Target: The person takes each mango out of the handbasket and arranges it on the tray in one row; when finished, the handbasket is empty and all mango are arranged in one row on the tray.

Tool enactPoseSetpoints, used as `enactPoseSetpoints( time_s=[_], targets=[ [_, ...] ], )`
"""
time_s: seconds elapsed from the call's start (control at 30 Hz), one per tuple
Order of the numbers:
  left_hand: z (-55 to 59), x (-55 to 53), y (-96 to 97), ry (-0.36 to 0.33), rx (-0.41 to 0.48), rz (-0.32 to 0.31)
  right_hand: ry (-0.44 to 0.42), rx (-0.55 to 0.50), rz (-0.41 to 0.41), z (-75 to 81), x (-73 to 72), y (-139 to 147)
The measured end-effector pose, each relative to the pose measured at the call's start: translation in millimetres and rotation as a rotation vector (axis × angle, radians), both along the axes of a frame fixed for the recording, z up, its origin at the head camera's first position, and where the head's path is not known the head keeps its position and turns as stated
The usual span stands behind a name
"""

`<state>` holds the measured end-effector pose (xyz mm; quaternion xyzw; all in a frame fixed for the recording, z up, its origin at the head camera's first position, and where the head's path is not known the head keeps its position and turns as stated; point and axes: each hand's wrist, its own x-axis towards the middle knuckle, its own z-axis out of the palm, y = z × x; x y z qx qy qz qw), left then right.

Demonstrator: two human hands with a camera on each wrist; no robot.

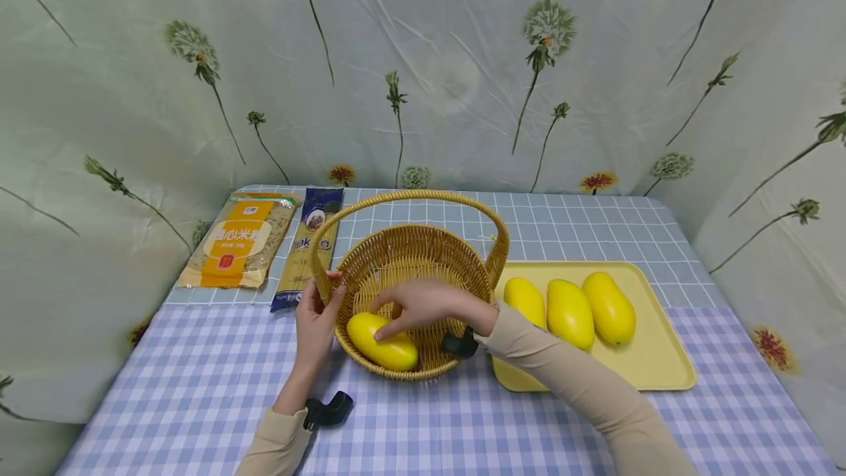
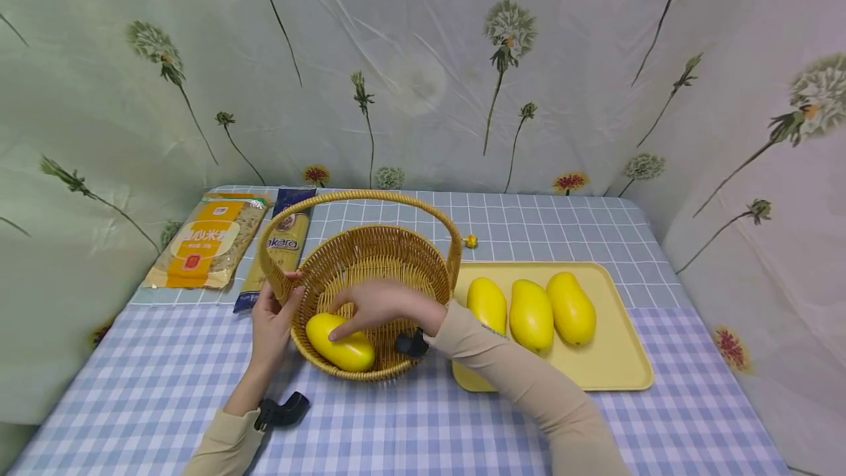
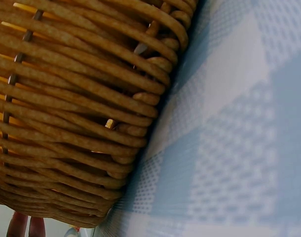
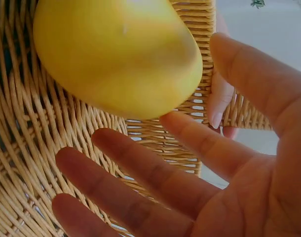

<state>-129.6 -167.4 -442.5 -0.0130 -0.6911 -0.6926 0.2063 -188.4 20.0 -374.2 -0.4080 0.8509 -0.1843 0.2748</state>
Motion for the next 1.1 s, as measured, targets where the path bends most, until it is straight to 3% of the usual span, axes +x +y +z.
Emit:
enactPoseSetpoints(
  time_s=[0.17,0.27,0.83,1.1],
  targets=[
    [-15.7,-6.9,-5.7,-0.019,0.015,0.008,-0.037,0.019,-0.010,-5.1,-1.6,-4.6],
    [-18.9,-8.1,-6.6,-0.029,0.010,0.011,-0.048,0.025,-0.006,-6.3,-2.4,-7.6],
    [-23.2,-8.4,-5.3,0.002,-0.001,0.000,-0.194,0.003,-0.024,-11.1,-0.7,-13.7],
    [-21.3,-7.9,-6.1,-0.036,-0.004,0.019,-0.252,-0.023,-0.044,-11.3,-0.8,-15.3]
  ],
)
